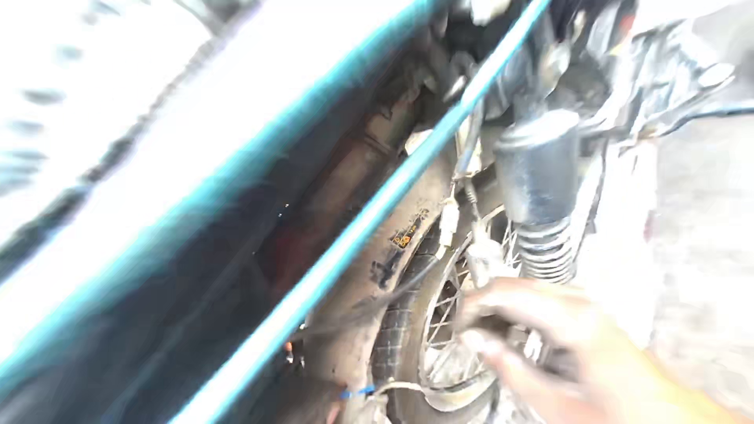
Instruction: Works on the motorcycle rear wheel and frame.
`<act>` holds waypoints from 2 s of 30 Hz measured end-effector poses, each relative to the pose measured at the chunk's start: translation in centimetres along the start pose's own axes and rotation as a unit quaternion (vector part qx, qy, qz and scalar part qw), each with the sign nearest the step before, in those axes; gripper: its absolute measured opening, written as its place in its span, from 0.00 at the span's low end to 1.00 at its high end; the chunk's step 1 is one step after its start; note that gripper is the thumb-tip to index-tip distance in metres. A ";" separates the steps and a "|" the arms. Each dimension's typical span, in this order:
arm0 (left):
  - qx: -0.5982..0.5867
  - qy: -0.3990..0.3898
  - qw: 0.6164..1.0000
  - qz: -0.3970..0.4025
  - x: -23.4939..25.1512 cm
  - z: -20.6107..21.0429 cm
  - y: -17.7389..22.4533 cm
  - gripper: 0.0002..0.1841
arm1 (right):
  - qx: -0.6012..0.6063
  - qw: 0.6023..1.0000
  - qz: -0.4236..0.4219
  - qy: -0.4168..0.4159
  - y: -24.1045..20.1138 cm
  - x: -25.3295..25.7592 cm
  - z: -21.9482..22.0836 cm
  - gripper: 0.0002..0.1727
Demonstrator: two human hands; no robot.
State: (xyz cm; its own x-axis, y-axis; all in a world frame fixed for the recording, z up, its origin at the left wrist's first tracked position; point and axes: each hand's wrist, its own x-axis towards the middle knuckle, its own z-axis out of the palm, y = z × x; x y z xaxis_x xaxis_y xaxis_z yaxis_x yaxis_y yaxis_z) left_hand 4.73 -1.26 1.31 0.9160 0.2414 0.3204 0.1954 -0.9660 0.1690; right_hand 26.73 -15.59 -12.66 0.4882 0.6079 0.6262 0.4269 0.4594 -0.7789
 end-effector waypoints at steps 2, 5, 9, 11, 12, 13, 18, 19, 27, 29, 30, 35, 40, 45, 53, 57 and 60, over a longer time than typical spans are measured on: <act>0.009 -0.015 1.000 -0.004 0.2 0.0 -0.2 0.11 | -0.081 0.994 -0.009 -0.079 -0.7 1.2 1.5 0.10; 0.047 -0.021 0.998 -0.027 0.3 -0.1 0.3 0.12 | -0.139 0.935 0.089 -0.315 -2.6 3.3 3.1 0.18; 0.062 -0.008 0.998 -0.020 0.1 0.1 0.4 0.12 | -0.124 0.913 0.149 -0.359 -3.4 3.7 4.1 0.19; 0.076 0.011 0.997 -0.020 0.0 0.1 0.4 0.13 | -0.112 0.931 0.146 -0.315 -3.8 3.4 3.3 0.17; 0.081 0.021 0.996 -0.022 -0.1 0.2 0.3 0.13 | -0.090 0.940 0.132 -0.300 -3.9 3.2 2.9 0.17; 0.080 0.030 0.996 -0.025 -0.3 0.4 0.3 0.13 | -0.053 0.950 0.117 -0.286 -3.9 2.9 2.9 0.18; 0.053 0.047 0.997 -0.043 -0.4 0.9 -0.1 0.14 | 0.162 0.927 0.142 -0.308 -3.8 2.6 4.6 0.21; 0.052 0.050 0.996 -0.045 -0.4 1.0 0.0 0.14 | 0.204 0.912 0.165 -0.315 -3.6 2.5 5.0 0.19; 0.062 0.066 0.994 -0.054 -0.3 1.0 0.2 0.13 | 0.367 0.855 0.299 -0.211 -4.6 1.6 6.3 0.14; 0.059 0.063 0.995 -0.057 -0.4 1.0 0.3 0.13 | 0.326 0.897 0.269 -0.129 -4.7 1.0 6.8 0.11; 0.052 0.064 0.995 -0.060 -0.4 1.0 0.3 0.13 | 0.311 0.913 0.249 -0.085 -4.7 0.7 7.2 0.10; 0.033 0.073 0.994 -0.071 -0.4 1.2 0.3 0.14 | 0.337 0.914 0.226 0.009 -4.5 0.7 8.1 0.12; 0.016 0.088 0.993 -0.071 -0.3 1.4 0.5 0.14 | 0.363 0.903 0.229 -0.010 -4.6 1.3 8.1 0.09; 0.002 0.089 0.993 -0.077 -0.2 1.3 0.9 0.12 | 0.331 0.926 0.184 -0.009 -4.0 1.6 8.5 0.09; 0.018 0.092 0.993 -0.065 -0.6 1.1 1.0 0.11 | 0.309 0.939 0.151 0.005 -4.0 1.8 8.9 0.08; 0.017 0.102 0.993 -0.063 -1.1 0.7 1.5 0.09 | 0.287 0.952 0.100 0.021 -4.1 1.7 9.5 0.09; 0.131 0.125 0.983 0.007 -1.7 0.4 1.9 0.11 | 0.285 0.955 0.079 0.002 -4.1 1.9 9.7 0.09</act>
State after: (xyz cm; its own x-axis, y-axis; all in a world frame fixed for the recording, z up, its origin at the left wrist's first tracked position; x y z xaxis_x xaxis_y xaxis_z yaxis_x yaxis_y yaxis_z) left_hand 3.66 -3.57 0.69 0.8108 0.2116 0.5458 0.2970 -0.9522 -0.0720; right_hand 18.54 -9.99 -8.60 0.5154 0.6966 0.4991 -0.1344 0.6408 -0.7558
